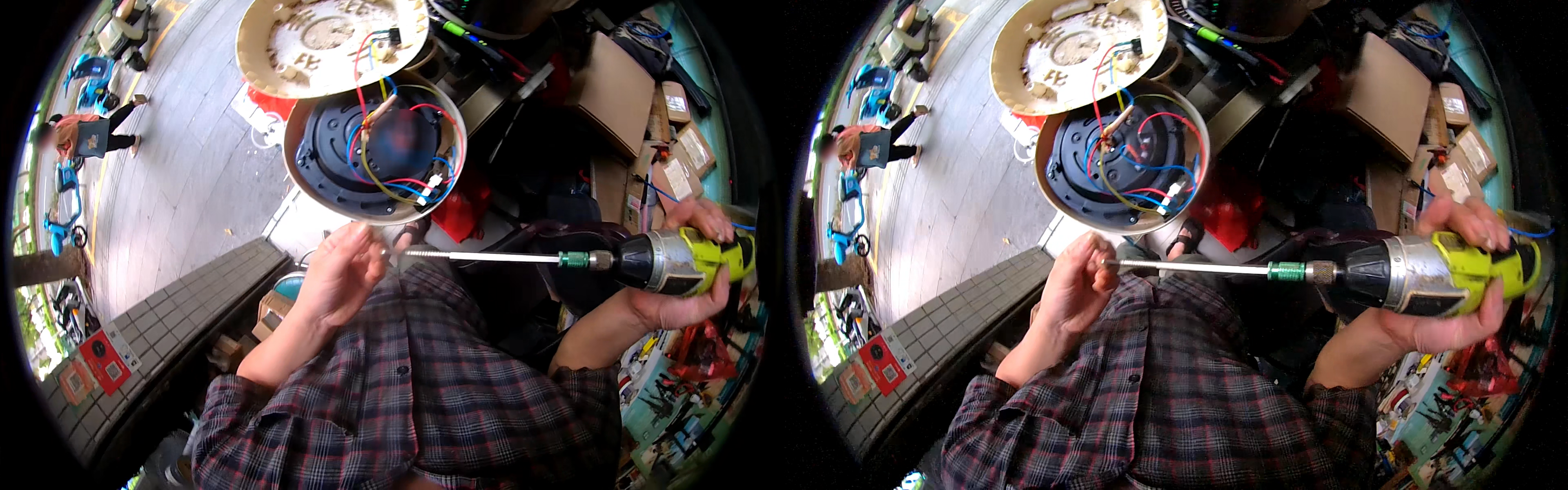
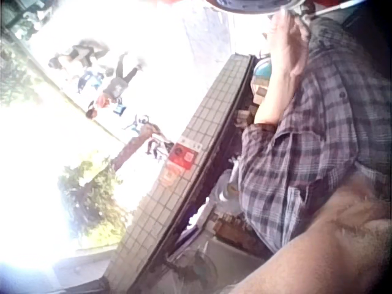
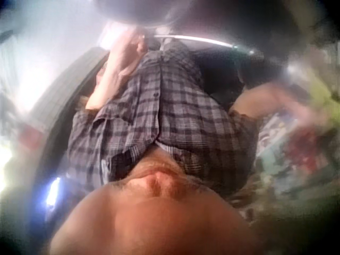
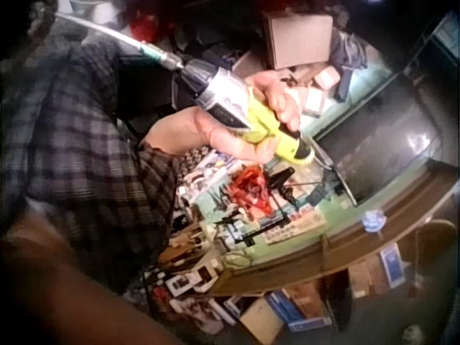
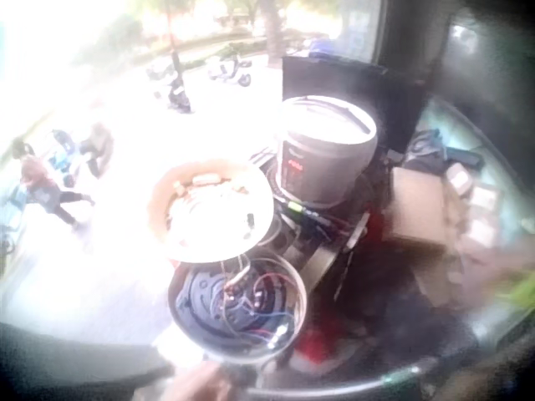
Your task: The person uses a power drill to tighten screws on the internal wiring of a white appliance base. They then connect wires, place the top cover onto the base, and inspect the assembled unit.
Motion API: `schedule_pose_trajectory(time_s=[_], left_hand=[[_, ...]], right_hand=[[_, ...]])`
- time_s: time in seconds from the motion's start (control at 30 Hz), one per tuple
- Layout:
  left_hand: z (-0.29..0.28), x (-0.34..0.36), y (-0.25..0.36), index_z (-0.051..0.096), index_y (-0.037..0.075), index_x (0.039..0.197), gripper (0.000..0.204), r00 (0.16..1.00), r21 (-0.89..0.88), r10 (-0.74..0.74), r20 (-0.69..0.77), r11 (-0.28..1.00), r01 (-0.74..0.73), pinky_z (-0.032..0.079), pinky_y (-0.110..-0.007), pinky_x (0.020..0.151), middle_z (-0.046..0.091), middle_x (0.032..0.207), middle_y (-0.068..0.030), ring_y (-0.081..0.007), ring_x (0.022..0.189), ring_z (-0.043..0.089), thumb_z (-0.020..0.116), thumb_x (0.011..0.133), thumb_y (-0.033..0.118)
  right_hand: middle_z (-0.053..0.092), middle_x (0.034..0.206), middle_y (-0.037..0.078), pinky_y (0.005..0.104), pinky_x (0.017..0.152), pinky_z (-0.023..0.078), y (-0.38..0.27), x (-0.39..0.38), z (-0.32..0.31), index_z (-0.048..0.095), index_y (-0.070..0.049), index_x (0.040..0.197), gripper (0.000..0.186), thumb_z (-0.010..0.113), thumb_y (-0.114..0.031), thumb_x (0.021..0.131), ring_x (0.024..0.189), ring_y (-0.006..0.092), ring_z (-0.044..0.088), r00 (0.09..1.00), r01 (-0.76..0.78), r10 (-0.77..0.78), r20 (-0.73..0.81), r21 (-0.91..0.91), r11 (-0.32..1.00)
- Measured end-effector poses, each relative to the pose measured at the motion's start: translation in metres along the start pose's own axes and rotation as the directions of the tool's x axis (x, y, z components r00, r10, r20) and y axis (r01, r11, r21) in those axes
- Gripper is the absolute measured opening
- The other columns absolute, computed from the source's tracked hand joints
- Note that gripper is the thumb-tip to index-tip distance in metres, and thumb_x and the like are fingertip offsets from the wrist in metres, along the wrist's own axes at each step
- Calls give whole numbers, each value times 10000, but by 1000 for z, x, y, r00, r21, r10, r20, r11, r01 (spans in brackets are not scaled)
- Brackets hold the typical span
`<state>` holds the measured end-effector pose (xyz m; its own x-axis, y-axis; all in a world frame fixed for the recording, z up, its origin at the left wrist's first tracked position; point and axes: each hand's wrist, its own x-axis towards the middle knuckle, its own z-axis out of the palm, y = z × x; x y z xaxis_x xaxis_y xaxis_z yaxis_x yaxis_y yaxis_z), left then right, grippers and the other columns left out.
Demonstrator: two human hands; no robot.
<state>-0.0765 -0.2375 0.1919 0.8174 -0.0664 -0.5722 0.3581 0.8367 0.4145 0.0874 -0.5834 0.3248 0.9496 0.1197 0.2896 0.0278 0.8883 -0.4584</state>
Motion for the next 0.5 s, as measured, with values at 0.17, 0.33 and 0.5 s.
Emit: schedule_pose_trajectory(time_s=[0.17, 0.33, 0.5], left_hand=[[1, 12, -2, 657, 69, 1162, 224, 1000, -158, -19, -10, 987, 17, 563, -251, 712, 675, 1006, -33, -126, 824, 655, 628, 1126, 288], [-7, 18, -4, 684, 54, 1213, 211, 999, -240, -37, 39, 970, 45, 631, -283, 803, 744, 1076, -83, -181, 934, 742, 634, 1122, 237], [-6, 21, -6, 689, 61, 1205, 190, 996, -294, -82, 39, 952, 90, 662, -274, 793, 765, 1058, -91, -191, 905, 768, 631, 1122, 221]], right_hand=[[507, 1108, 42, 520, 1204, 388, 2, 7, 13, 496, -114, 1168, 463, 723, -121, 765, 1057, 204, 589, 994, 77, -67, 81, -127, 989], [514, 1095, 37, 526, 1197, 402, 5, 8, 21, 498, -129, 1163, 457, 734, -153, 773, 1060, 199, 596, 987, 64, -36, 155, -177, 982], [499, 1101, 41, 542, 1206, 396, 11, 5, 22, 491, -136, 1158, 454, 738, -163, 777, 1063, 205, 592, 984, 56, -22, 176, -192, 980]])
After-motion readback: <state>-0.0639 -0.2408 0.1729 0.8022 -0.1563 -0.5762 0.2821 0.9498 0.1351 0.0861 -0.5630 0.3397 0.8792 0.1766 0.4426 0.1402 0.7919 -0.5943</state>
